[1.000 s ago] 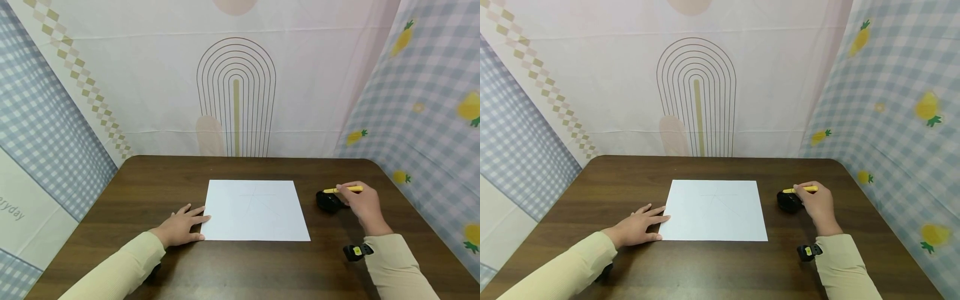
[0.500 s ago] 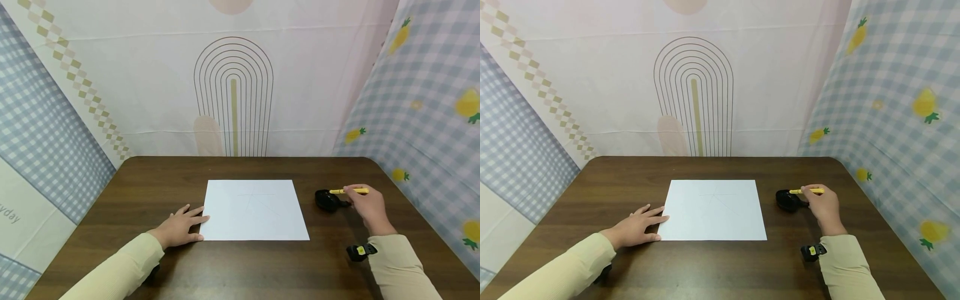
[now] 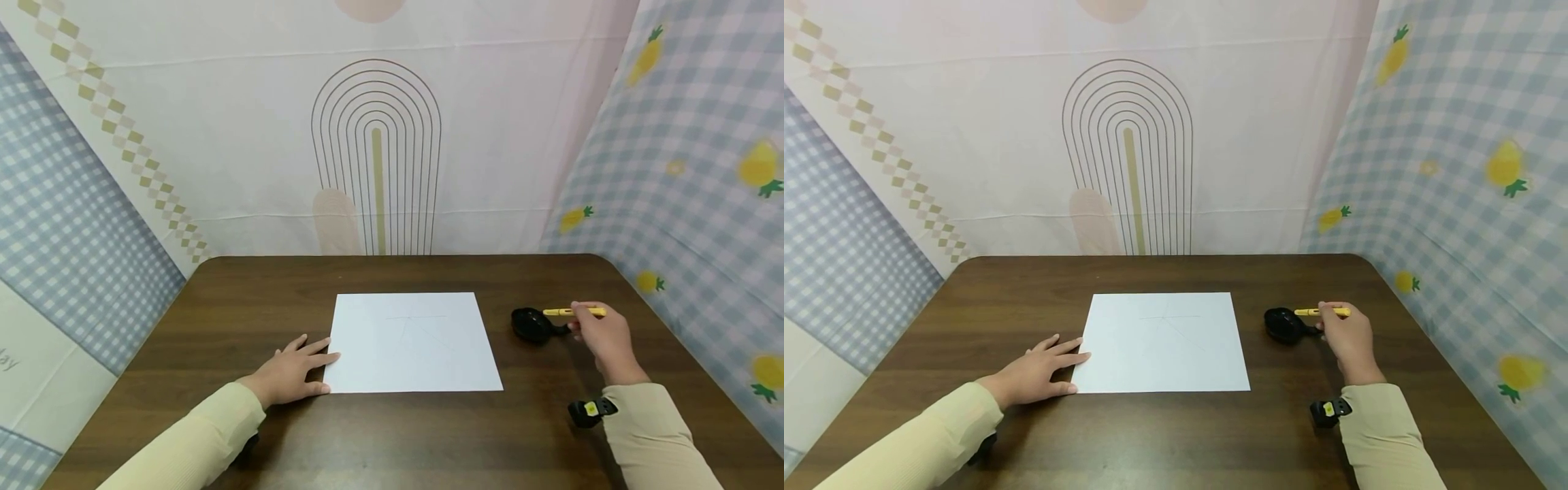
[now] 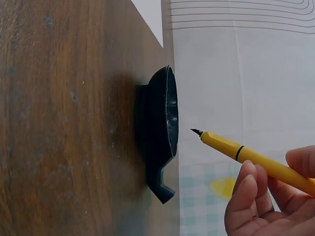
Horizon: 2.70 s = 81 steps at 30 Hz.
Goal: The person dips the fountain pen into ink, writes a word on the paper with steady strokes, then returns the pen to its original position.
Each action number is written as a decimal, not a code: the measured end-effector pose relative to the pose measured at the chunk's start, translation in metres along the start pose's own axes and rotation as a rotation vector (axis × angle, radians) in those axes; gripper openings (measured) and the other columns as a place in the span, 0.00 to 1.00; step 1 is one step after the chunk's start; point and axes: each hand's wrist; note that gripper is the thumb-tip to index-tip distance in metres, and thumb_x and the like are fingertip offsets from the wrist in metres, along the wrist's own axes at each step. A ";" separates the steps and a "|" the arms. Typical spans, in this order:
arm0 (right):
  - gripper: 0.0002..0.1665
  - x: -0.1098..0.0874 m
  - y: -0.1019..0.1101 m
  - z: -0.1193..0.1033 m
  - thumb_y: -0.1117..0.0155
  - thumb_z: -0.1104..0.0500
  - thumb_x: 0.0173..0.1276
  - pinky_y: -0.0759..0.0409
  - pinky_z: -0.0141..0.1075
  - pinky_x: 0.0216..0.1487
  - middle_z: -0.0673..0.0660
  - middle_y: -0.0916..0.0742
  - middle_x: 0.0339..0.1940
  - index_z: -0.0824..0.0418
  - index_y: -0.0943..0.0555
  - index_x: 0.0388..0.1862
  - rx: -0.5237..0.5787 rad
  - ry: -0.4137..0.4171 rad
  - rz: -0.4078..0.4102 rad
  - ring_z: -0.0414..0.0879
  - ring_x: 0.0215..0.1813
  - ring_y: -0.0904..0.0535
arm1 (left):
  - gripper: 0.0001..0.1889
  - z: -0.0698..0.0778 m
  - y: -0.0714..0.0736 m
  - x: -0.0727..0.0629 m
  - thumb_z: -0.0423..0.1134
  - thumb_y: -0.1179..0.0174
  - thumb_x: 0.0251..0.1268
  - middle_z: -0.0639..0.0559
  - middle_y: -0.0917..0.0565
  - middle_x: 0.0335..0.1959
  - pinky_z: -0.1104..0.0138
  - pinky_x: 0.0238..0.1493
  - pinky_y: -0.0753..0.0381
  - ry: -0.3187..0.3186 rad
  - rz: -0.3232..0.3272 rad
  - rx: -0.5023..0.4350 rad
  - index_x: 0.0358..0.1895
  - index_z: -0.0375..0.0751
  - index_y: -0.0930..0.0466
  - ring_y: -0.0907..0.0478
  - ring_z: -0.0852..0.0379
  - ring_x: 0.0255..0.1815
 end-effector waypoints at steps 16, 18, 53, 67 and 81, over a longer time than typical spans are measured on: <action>0.27 0.000 0.004 0.006 0.59 0.51 0.76 0.19 0.30 0.32 0.45 0.19 0.28 0.71 0.30 0.60 0.057 -0.005 0.025 0.34 0.30 0.21 | 0.31 -0.001 0.000 0.000 0.54 0.38 0.63 0.47 0.39 0.75 0.26 0.56 0.45 -0.007 0.002 -0.002 0.69 0.52 0.29 0.50 0.29 0.73; 0.27 0.000 0.005 0.008 0.58 0.50 0.76 0.19 0.30 0.33 0.45 0.18 0.29 0.71 0.29 0.59 0.044 0.002 0.025 0.34 0.31 0.21 | 0.31 -0.001 0.000 0.000 0.55 0.38 0.63 0.47 0.39 0.75 0.26 0.56 0.45 -0.007 0.002 -0.003 0.69 0.53 0.30 0.50 0.29 0.73; 0.23 -0.005 -0.004 0.025 0.57 0.59 0.75 0.22 0.31 0.33 0.65 0.18 0.44 0.73 0.28 0.60 -0.069 0.004 0.050 0.36 0.35 0.25 | 0.32 0.000 -0.001 -0.001 0.55 0.38 0.63 0.48 0.39 0.75 0.26 0.57 0.46 0.001 -0.003 0.003 0.70 0.53 0.30 0.50 0.30 0.74; 0.25 -0.007 -0.010 0.027 0.55 0.59 0.74 0.22 0.29 0.34 0.69 0.21 0.52 0.72 0.30 0.64 -0.040 -0.022 0.061 0.46 0.43 0.23 | 0.32 0.001 0.000 -0.001 0.56 0.39 0.63 0.49 0.40 0.75 0.26 0.57 0.46 0.004 -0.009 0.001 0.70 0.54 0.30 0.50 0.30 0.74; 0.24 -0.008 -0.012 0.030 0.55 0.60 0.75 0.23 0.27 0.33 0.69 0.23 0.54 0.73 0.32 0.65 -0.041 -0.040 0.043 0.47 0.45 0.23 | 0.32 -0.001 -0.001 0.000 0.57 0.39 0.63 0.49 0.40 0.75 0.25 0.56 0.45 -0.002 -0.007 0.018 0.70 0.54 0.31 0.49 0.30 0.73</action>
Point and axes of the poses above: each hand's wrist, its own x-axis towards the middle knuckle, its own y-axis out of the back of the hand, z = x × y
